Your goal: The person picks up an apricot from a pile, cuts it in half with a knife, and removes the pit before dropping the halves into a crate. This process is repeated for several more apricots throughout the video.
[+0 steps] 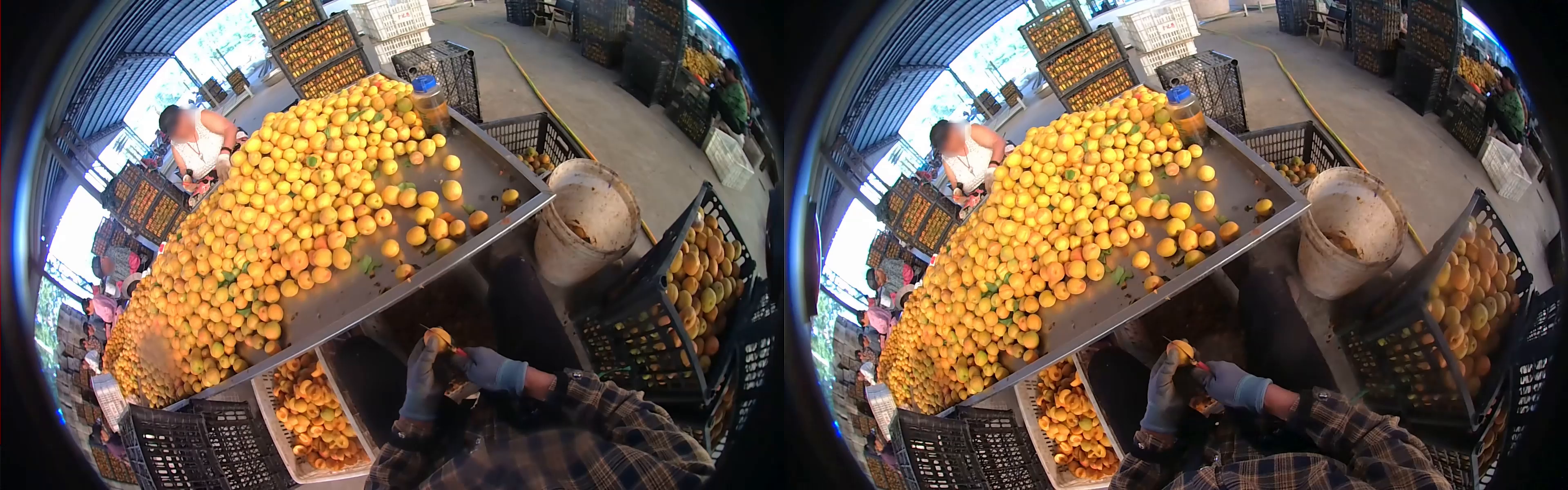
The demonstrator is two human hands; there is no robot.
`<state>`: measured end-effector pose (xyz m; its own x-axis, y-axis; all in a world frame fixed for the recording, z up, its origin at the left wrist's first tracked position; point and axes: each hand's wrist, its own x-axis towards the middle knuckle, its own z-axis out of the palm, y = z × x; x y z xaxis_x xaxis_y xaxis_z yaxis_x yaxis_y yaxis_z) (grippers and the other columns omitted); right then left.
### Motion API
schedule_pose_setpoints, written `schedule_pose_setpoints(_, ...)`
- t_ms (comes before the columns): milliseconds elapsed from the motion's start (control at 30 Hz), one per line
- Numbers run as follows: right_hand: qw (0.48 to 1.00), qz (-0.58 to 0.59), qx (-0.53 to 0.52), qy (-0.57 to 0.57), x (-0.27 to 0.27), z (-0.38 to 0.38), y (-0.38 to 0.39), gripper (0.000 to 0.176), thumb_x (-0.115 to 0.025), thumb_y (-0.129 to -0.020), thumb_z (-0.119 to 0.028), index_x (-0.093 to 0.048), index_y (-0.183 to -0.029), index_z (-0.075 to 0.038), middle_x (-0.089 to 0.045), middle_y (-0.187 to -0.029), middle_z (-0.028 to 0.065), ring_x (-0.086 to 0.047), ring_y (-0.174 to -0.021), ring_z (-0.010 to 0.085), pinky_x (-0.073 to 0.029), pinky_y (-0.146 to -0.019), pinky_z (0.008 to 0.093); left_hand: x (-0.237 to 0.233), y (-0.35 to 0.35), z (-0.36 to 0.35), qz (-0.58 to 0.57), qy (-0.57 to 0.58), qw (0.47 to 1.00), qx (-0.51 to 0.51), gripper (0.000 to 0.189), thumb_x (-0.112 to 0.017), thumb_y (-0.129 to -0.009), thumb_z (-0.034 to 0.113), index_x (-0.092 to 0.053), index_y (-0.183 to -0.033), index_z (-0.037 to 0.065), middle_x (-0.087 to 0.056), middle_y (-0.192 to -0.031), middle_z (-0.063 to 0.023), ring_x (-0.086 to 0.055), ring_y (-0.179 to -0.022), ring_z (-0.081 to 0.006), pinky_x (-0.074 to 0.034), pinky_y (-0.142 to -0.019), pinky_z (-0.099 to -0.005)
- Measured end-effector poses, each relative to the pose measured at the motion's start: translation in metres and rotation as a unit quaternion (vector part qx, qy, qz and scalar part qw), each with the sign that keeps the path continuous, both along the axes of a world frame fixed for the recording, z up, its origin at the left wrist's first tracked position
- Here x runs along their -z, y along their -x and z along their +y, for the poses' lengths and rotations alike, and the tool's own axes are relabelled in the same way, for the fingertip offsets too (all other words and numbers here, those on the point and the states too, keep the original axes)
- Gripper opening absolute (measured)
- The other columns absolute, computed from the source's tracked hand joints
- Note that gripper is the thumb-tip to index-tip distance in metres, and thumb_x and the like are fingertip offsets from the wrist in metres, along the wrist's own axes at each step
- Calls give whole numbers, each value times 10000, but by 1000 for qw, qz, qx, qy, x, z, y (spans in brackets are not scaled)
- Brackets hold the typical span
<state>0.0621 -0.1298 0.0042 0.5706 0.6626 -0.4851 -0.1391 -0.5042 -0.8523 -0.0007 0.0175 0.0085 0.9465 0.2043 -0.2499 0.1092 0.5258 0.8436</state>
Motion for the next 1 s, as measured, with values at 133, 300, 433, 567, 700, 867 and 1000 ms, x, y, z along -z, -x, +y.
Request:
schedule_pose_setpoints(133,1000,-15,-7,27,-12,-4,10,422,-479,-1000,-388,-613,-1127,-9,-676,-1013,232,-654,-989,364,-502,-859,413,3,3,-4,10,174,984,-46,445,-509,-1001,431,-539,-1252,64,-611,-1048,-79,-585,-974,-182,-492,-892,-312)
schedule_pose_setpoints(300,1000,-6,6,15,-3,-6,12,411,-490,-999,-374,-610,-1111,2,-684,-988,205,-661,-935,313,-510,-842,400,8,-1,-19,83,191,977,-53,507,-486,-975,537,-555,-1158,69,-624,-995,-85,-599,-922,-199,-513,-851,-331)
schedule_pose_setpoints(433,999,26,-5,19,-18,-3,6,387,-518,-992,-349,-612,-1095,13,-692,-952,181,-663,-878,250,-516,-816,380,21,-3,-14,122,176,974,-78,528,-477,-968,565,-563,-1116,66,-633,-974,-93,-607,-904,-214,-529,-828,-354)
schedule_pose_setpoints(567,1000,21,1,9,0,-3,11,417,-504,-993,-382,-610,-1083,10,-691,-957,199,-673,-886,296,-517,-811,395,18,-1,-15,113,158,976,-97,522,-479,-974,549,-572,-1107,53,-634,-974,-94,-605,-914,-226,-518,-865,-372)
schedule_pose_setpoints(700,991,-71,-59,94,-1,-6,12,473,-468,-991,-439,-603,-1081,5,-674,-1004,245,-654,-940,383,-508,-834,423,29,-2,-11,101,271,953,-92,546,-393,-1005,535,-579,-1106,31,-637,-984,-96,-604,-938,-250,-489,-929,-400)
schedule_pose_setpoints(867,992,-75,-62,76,3,-4,8,474,-491,-975,-449,-585,-1070,6,-671,-974,254,-640,-937,426,-507,-809,464,54,1,-17,72,110,989,-74,582,-301,-1024,523,-577,-1107,17,-638,-1015,-105,-606,-987,-248,-482,-956,-398)
schedule_pose_setpoints(1000,987,-124,-82,63,-19,-18,6,413,-553,-945,-436,-598,-1069,-45,-675,-936,238,-654,-888,409,-519,-775,452,49,7,-8,25,67,992,-103,517,-341,-1027,482,-529,-1181,25,-636,-1050,-111,-612,-1019,-230,-485,-967,-400)
